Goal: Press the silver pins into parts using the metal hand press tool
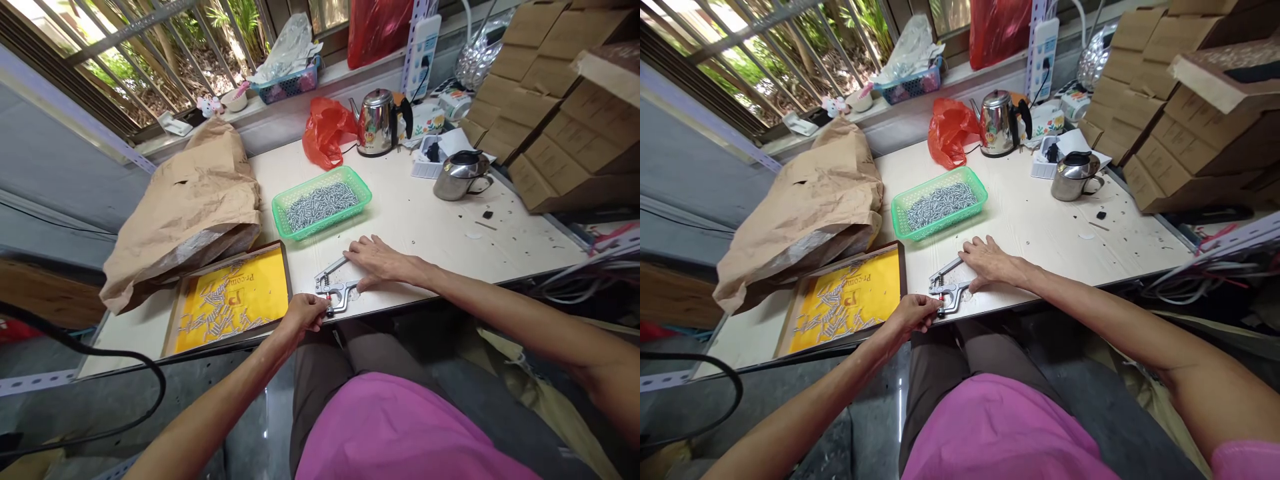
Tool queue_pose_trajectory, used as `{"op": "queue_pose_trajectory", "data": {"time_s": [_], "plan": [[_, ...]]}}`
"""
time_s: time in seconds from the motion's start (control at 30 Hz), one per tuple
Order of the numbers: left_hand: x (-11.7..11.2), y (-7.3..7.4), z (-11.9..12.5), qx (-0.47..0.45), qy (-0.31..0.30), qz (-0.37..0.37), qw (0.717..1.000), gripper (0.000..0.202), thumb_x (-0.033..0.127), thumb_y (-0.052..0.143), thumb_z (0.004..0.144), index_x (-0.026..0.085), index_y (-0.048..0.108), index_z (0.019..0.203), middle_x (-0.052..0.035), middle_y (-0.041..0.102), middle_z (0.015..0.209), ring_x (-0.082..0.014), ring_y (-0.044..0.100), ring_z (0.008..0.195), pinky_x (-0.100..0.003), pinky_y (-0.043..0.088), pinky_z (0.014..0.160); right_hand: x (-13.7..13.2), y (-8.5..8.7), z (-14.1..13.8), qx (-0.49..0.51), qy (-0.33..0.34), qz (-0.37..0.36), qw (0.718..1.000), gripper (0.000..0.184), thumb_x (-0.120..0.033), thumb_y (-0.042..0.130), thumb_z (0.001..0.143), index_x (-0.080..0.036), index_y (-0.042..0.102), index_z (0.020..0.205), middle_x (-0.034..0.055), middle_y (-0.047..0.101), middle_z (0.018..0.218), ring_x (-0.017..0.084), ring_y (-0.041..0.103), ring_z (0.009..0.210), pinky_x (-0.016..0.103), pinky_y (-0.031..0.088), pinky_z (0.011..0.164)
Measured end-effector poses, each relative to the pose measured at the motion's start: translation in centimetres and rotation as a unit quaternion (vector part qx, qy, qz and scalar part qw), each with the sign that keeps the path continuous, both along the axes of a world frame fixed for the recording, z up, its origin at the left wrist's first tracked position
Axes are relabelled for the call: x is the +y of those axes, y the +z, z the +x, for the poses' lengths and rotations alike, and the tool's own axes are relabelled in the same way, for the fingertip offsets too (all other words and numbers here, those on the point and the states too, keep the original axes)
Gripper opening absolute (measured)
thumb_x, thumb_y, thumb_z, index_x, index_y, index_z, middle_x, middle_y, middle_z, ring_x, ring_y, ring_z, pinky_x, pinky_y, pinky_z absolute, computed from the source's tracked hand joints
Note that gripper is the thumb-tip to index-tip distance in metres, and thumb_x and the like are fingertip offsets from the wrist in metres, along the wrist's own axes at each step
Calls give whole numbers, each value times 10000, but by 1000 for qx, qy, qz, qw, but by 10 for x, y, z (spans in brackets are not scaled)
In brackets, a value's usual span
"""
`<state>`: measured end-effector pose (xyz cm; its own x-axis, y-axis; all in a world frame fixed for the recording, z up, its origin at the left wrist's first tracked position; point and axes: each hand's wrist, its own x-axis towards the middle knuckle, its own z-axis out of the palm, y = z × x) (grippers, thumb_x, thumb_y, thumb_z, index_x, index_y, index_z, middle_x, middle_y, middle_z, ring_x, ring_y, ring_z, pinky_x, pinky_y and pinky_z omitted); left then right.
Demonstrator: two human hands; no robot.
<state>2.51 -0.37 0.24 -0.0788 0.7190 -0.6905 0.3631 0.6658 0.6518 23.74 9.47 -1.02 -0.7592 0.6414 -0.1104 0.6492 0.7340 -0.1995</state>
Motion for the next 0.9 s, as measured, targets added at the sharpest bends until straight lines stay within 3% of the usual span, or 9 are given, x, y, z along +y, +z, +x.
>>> {"op": "queue_pose_trajectory", "data": {"time_s": [0.2, 0.4, 0.53, 0.6, 0.67, 0.77, 0.83, 0.9], "plan": [[-5, -1, -1, -7, 9, 6, 1000, 401, 473, 746, 675, 141, 534, 600, 58, 482, 430, -42, 422, 353, -165, 333, 362, -7, 3, 1, 0, -38, -2, 999, 725, -543, 764, 663, -107, 538, 1196, 172, 519, 1179, 316, 450, 1055, 388, 396, 825], [-4, -3, 2, 6, 20, 14, 1000, 365, 431, 741, 699, 139, 540, 616, 55, 485, 444, -51, 433, 371, -172, 366, 373, -15, 9, 1, 0, -42, 2, 999, 553, -497, 755, 715, -128, 598, 1096, 149, 556, 1116, 301, 485, 1046, 380, 392, 813], [-7, -4, 3, 46, 1, 6, 999, 323, 400, 657, 785, 144, 535, 629, 39, 490, 477, -78, 458, 397, -209, 406, 413, -21, 14, 1, -2, -48, 5, 999, 439, -454, 729, 767, -130, 615, 1041, 142, 580, 1075, 286, 504, 1042, 375, 379, 829], [-13, -3, 3, 115, -36, 62, 991, 270, 377, 591, 834, 140, 577, 707, 10, 537, 557, -109, 521, 472, -239, 452, 483, -24, 16, 1, -1, -50, 4, 999, 416, -438, 722, 781, -129, 614, 1037, 142, 584, 1078, 282, 504, 1049, 370, 378, 834], [-17, -1, 4, 219, -92, 190, 953, 224, 352, 560, 860, 137, 622, 876, -44, 614, 751, -158, 604, 654, -285, 501, 619, -26, 18, 0, 2, -52, 4, 999, 406, -429, 728, 779, -132, 614, 1031, 139, 587, 1077, 277, 506, 1047, 367, 382, 838], [-14, 1, 10, 321, -206, 354, 854, 312, 308, 566, 869, 156, 575, 1141, -105, 611, 1062, -231, 591, 984, -366, 490, 853, -27, 18, -2, 3, -56, 9, 998, 410, -425, 740, 766, -131, 615, 1023, 133, 590, 1068, 273, 511, 1039, 365, 395, 832], [-4, 1, 16, 335, -279, 392, 810, 428, 290, 604, 848, 159, 509, 1244, -126, 574, 1201, -263, 524, 1127, -410, 449, 954, -28, 16, -3, 0, -56, 14, 998, 423, -425, 744, 759, -125, 615, 1028, 133, 589, 1068, 273, 512, 1035, 366, 408, 825], [9, -1, 21, 337, -328, 396, 789, 537, 287, 649, 817, 154, 453, 1299, -144, 517, 1318, -284, 462, 1219, -435, 411, 1013, -27, 15, -2, -5, -49, 12, 999, 461, -433, 755, 739, -118, 611, 1044, 136, 585, 1077, 277, 512, 1033, 365, 421, 817]]}}
